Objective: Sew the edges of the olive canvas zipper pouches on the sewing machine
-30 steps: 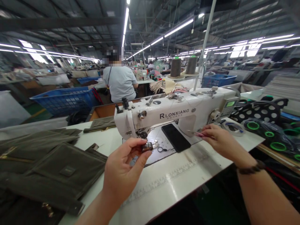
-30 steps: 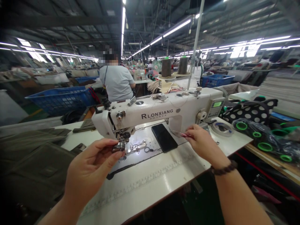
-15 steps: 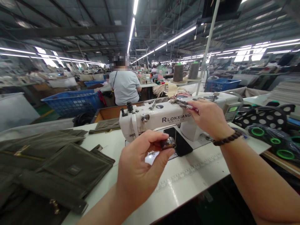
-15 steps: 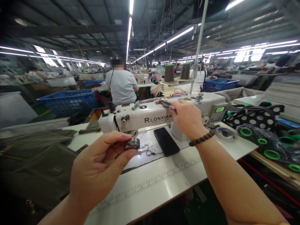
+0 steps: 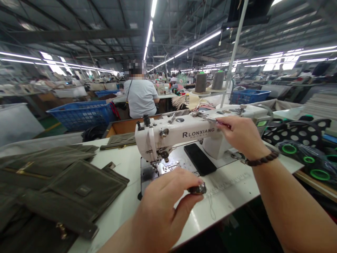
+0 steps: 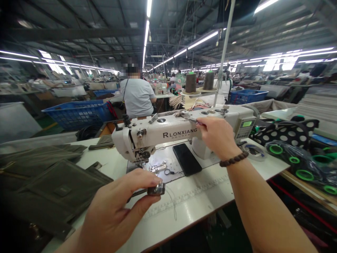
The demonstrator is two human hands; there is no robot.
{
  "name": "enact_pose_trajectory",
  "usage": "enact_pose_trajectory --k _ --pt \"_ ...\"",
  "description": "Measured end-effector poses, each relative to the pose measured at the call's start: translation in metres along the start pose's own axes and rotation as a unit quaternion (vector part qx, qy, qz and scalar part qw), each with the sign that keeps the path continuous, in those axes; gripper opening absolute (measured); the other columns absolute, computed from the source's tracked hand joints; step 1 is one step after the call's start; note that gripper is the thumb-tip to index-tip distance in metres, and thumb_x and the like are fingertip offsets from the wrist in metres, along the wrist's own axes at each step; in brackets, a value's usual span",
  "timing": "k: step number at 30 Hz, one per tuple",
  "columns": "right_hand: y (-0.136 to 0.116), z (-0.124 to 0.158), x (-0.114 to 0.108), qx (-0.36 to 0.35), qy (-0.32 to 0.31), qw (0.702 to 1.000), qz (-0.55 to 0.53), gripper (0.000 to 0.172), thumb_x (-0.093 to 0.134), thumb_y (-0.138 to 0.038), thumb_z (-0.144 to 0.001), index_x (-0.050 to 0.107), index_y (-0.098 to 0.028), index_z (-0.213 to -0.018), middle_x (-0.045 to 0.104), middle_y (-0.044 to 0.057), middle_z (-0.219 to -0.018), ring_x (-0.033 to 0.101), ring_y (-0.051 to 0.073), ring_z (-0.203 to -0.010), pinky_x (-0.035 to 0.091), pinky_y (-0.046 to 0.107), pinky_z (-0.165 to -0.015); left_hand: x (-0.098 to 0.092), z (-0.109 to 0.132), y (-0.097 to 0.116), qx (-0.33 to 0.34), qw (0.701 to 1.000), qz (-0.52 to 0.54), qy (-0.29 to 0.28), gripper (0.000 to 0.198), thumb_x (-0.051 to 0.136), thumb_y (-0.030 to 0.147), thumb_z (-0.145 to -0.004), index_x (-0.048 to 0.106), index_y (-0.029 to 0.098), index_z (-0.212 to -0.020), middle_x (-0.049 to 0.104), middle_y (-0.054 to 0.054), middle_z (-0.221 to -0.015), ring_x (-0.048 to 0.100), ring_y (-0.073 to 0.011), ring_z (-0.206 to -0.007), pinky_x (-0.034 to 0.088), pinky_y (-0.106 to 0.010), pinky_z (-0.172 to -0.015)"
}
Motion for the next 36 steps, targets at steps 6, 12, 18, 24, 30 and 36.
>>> enact_pose_trajectory --k 6,12,18,24,30,36 --pt "-0.02 0.076 0.015 -0.042 -0.251 0.94 -0.227 0.024 0.045 -0.037 -0.083 0.056 -0.023 -0.099 0.062 0.001 -0.091 0.056 0.016 -0.079 0.042 0.026 -0.066 -0.007 0.049 -0.053 -0.18 0.976 -0.066 -0.099 0.02 0.058 0.01 -0.072 0.058 0.021 -0.089 0.065 0.003 -0.077 0.061 -0.01 -0.066 0.048 -0.017 -0.063" --pt "-0.086 0.147 0.061 -0.038 -0.442 0.82 -0.362 0.018 0.046 -0.032 -0.083 0.055 -0.021 -0.095 0.06 0.001 -0.09 0.053 0.015 -0.08 0.04 0.024 -0.07 -0.008 0.093 -0.085 -0.297 0.948 -0.086 -0.078 0.019 0.06 0.014 -0.072 0.061 0.019 -0.09 0.066 -0.001 -0.081 0.061 -0.0129 -0.068 0.049 -0.023 -0.067" --pt "-0.11 0.152 0.085 -0.036 -0.435 0.839 -0.324 0.015 0.049 -0.031 -0.082 0.058 -0.019 -0.08 0.059 0.0 -0.074 0.051 0.014 -0.068 0.035 0.024 -0.06 -0.012 0.099 -0.081 -0.292 0.952 -0.078 -0.043 0.017 0.06 0.014 -0.072 0.061 0.018 -0.088 0.065 0.0 -0.08 0.06 -0.0118 -0.067 0.049 -0.021 -0.066" --pt "-0.119 0.149 0.087 -0.079 -0.417 0.869 -0.254 0.014 0.05 -0.028 -0.081 0.061 -0.021 -0.076 0.061 -0.001 -0.071 0.052 0.013 -0.064 0.032 0.023 -0.057 -0.015 0.1 -0.079 -0.288 0.955 -0.066 -0.022 0.017 0.06 0.014 -0.073 0.061 0.018 -0.089 0.065 0.0 -0.081 0.06 -0.0118 -0.069 0.048 -0.021 -0.067" --pt "-0.114 0.147 0.08 -0.093 -0.428 0.868 -0.233 0.015 0.05 -0.024 -0.08 0.061 -0.02 -0.071 0.06 0.0 -0.067 0.05 0.012 -0.06 0.03 0.023 -0.053 -0.013 0.101 -0.078 -0.288 0.955 -0.071 -0.03 0.016 0.057 0.013 -0.074 0.061 0.017 -0.089 0.065 -0.001 -0.083 0.06 -0.0121 -0.072 0.048 -0.021 -0.069" --pt "-0.116 0.148 0.079 -0.088 -0.432 0.867 -0.234 0.008 0.054 -0.024 -0.077 0.061 -0.02 -0.075 0.058 -0.001 -0.065 0.049 0.013 -0.06 0.03 0.023 -0.054 -0.009 0.099 -0.074 -0.286 0.956 -0.049 -0.032 0.016 0.058 0.011 -0.074 0.061 0.016 -0.088 0.065 -0.001 -0.082 0.06 -0.0115 -0.071 0.048 -0.02 -0.068"
Point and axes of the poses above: each hand's wrist, its own z-axis away from the middle knuckle, its own x-axis out of the palm, y = z × x, the point moved 6 cm from there along -z, towards the middle knuckle
